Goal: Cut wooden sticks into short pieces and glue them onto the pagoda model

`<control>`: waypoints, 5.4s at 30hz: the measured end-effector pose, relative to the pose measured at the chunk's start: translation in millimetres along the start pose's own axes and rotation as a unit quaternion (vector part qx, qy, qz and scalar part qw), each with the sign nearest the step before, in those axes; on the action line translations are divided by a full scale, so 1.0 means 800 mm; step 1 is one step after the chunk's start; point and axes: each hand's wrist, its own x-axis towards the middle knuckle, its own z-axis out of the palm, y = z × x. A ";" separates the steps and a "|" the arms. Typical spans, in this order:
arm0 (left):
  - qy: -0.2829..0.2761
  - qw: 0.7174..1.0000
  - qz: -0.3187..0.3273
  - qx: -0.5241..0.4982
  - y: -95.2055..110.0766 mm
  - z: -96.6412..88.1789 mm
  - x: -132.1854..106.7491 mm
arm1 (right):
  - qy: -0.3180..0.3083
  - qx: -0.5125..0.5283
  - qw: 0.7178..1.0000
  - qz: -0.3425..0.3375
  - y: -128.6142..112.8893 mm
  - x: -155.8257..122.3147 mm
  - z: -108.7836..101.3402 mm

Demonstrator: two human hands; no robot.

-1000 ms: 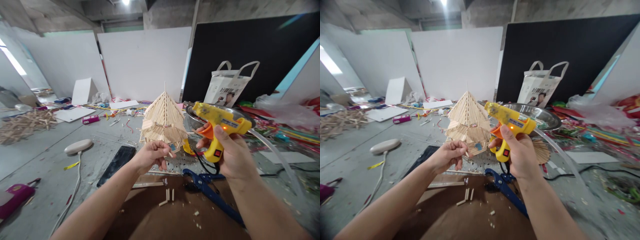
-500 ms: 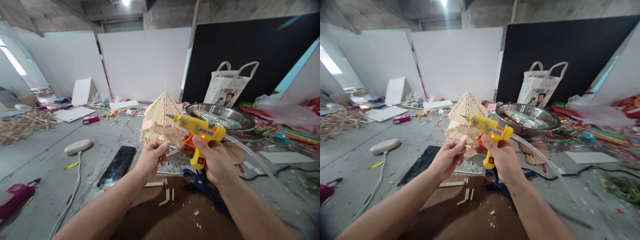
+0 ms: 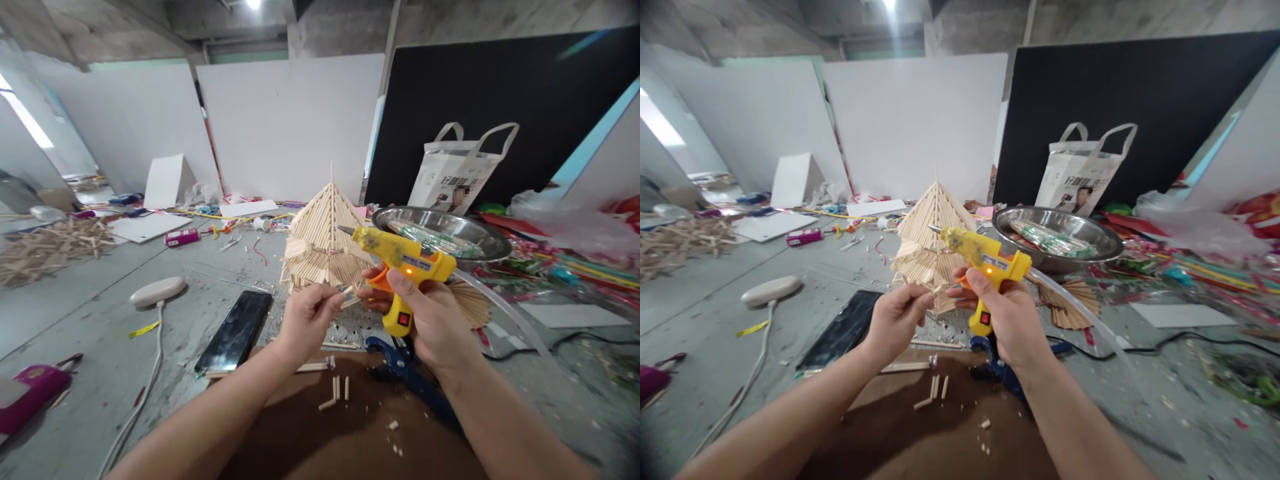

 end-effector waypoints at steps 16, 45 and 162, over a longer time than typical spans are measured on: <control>0.018 0.965 -0.097 -0.243 -0.001 -0.011 0.020 | -0.074 -0.185 0.978 -0.068 -0.015 0.005 -0.023; 0.018 0.969 -0.095 -0.227 -0.002 -0.015 0.022 | -0.084 -0.273 0.957 -0.047 -0.003 0.008 -0.037; 0.101 0.897 0.233 0.362 -0.008 -0.016 0.067 | -0.024 -0.237 0.970 -0.059 -0.024 0.007 -0.054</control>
